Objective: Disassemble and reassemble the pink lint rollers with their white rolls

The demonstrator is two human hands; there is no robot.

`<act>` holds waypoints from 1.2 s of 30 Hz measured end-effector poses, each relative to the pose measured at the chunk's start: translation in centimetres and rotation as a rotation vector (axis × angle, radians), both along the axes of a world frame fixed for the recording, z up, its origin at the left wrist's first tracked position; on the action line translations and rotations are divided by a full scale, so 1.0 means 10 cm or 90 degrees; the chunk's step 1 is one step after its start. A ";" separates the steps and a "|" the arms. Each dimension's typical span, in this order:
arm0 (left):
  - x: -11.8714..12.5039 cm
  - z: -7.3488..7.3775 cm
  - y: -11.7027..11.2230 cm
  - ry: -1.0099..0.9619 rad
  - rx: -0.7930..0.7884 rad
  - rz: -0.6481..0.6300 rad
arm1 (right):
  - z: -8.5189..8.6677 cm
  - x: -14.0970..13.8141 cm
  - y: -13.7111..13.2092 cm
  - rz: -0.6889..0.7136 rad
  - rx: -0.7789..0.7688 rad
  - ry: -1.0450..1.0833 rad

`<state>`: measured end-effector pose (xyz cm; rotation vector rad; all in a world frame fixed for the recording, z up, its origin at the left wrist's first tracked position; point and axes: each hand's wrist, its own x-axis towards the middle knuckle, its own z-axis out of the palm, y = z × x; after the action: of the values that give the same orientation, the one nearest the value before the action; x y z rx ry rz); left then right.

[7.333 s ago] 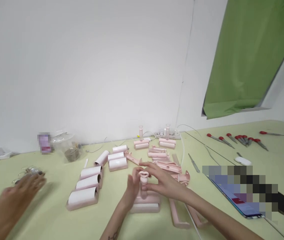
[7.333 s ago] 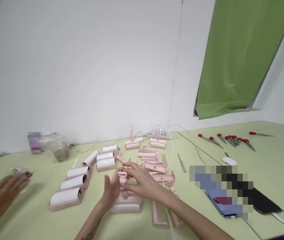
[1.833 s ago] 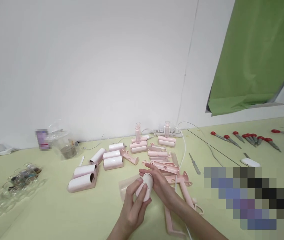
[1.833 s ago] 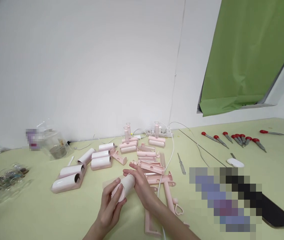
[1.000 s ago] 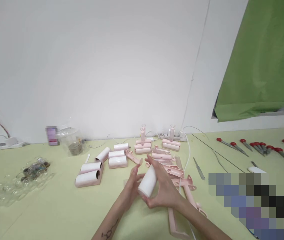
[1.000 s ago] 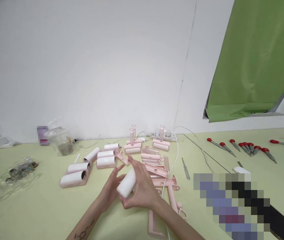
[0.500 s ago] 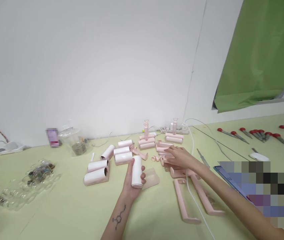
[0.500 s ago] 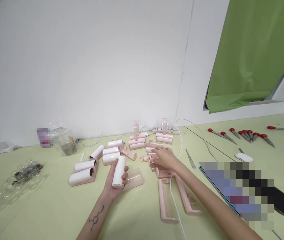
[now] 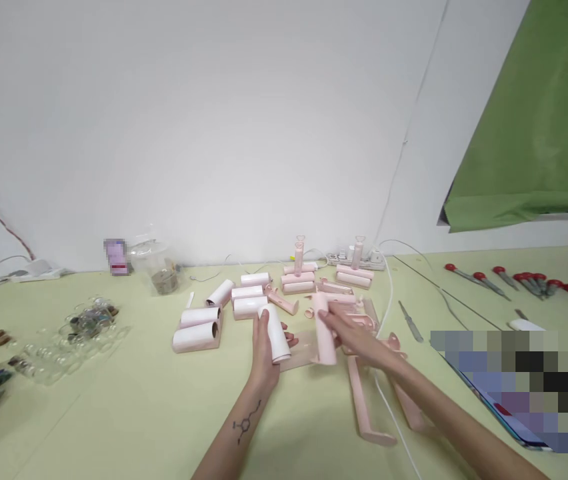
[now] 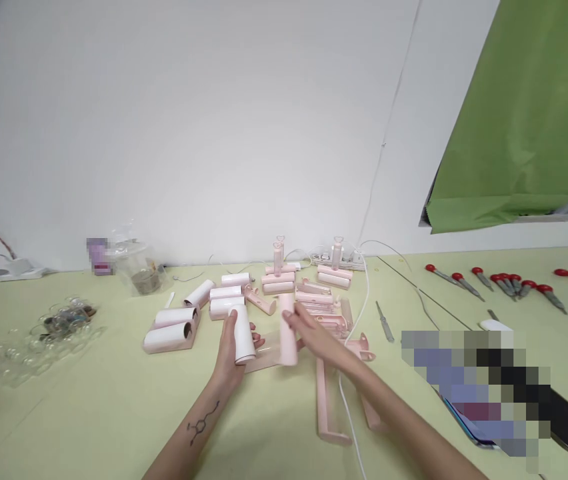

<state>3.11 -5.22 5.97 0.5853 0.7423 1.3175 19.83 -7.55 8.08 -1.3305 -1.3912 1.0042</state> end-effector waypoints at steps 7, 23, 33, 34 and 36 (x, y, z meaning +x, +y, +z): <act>0.09 -0.03 -0.08 -0.030 0.015 -0.021 | -0.08 -0.61 -0.10 -0.009 0.179 -0.127; 0.13 -0.03 -0.21 -0.003 0.017 -0.092 | -0.20 -0.56 -0.10 -0.074 0.148 -0.075; 0.13 -0.03 -0.19 0.076 0.074 -0.167 | -0.23 -0.46 -0.09 -0.029 0.230 -0.155; 0.13 -0.03 -0.19 0.067 0.083 -0.209 | -0.22 -0.44 -0.10 -0.040 0.229 -0.166; 0.13 -0.04 -0.21 0.057 0.088 -0.285 | -0.19 -0.41 -0.12 -0.064 0.214 -0.190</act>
<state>4.42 -7.32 5.59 0.8703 0.5527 0.9355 15.70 -8.74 6.16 -1.3141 -1.6139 0.4898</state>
